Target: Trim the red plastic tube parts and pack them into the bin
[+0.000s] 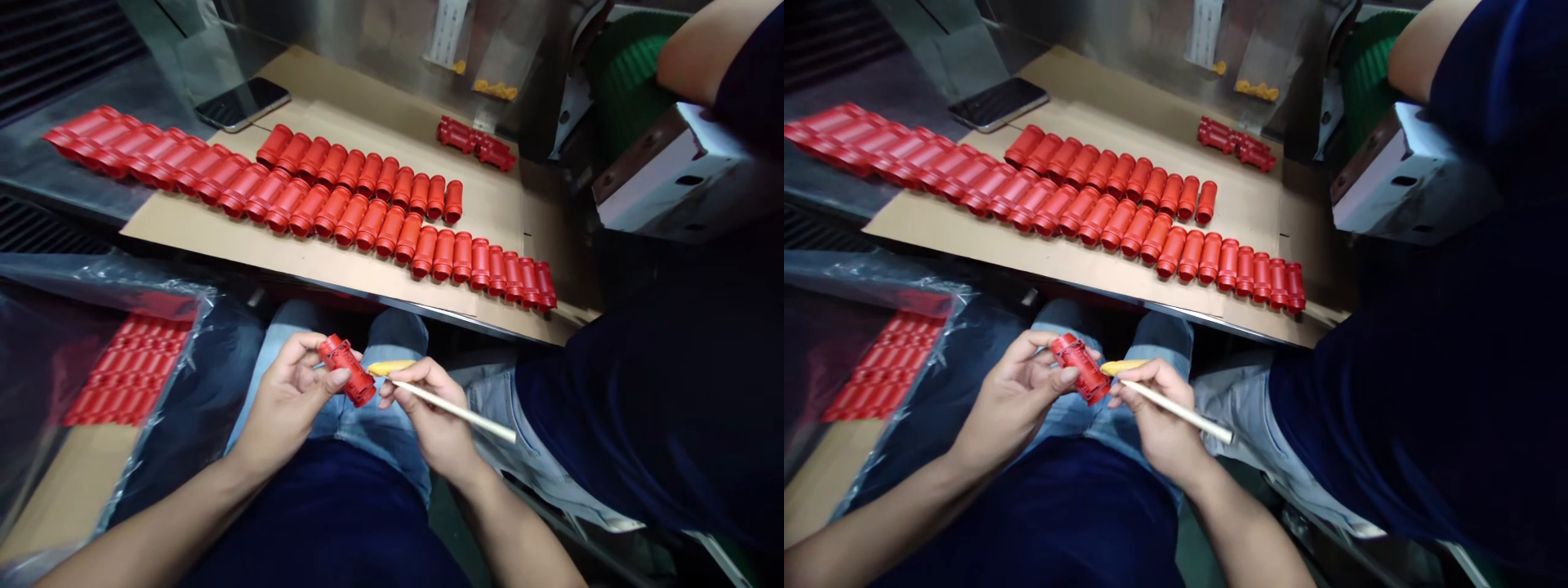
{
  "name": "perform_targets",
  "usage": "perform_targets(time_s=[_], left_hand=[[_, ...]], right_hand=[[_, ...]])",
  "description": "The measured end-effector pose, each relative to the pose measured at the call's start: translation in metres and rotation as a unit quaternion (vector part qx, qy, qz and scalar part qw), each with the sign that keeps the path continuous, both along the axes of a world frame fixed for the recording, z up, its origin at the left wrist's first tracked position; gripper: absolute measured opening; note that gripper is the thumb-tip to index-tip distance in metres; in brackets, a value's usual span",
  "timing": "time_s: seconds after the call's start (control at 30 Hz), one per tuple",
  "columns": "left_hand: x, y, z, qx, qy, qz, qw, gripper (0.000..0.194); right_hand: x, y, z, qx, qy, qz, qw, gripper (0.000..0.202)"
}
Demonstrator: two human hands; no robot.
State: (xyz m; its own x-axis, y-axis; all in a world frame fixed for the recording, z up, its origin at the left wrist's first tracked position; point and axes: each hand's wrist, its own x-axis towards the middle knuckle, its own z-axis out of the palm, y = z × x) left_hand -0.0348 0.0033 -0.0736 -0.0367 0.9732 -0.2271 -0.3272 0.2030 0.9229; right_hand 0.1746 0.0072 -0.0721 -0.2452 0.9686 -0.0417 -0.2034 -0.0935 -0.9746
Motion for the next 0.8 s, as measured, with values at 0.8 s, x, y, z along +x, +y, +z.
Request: perform_targets(time_s=[0.8], left_hand=[[-0.003,-0.006,-0.001,0.085,0.029,-0.02,0.996,0.016]], right_hand=[[-0.02,0.0,0.003,0.381,-0.188,-0.09,0.901,0.027]])
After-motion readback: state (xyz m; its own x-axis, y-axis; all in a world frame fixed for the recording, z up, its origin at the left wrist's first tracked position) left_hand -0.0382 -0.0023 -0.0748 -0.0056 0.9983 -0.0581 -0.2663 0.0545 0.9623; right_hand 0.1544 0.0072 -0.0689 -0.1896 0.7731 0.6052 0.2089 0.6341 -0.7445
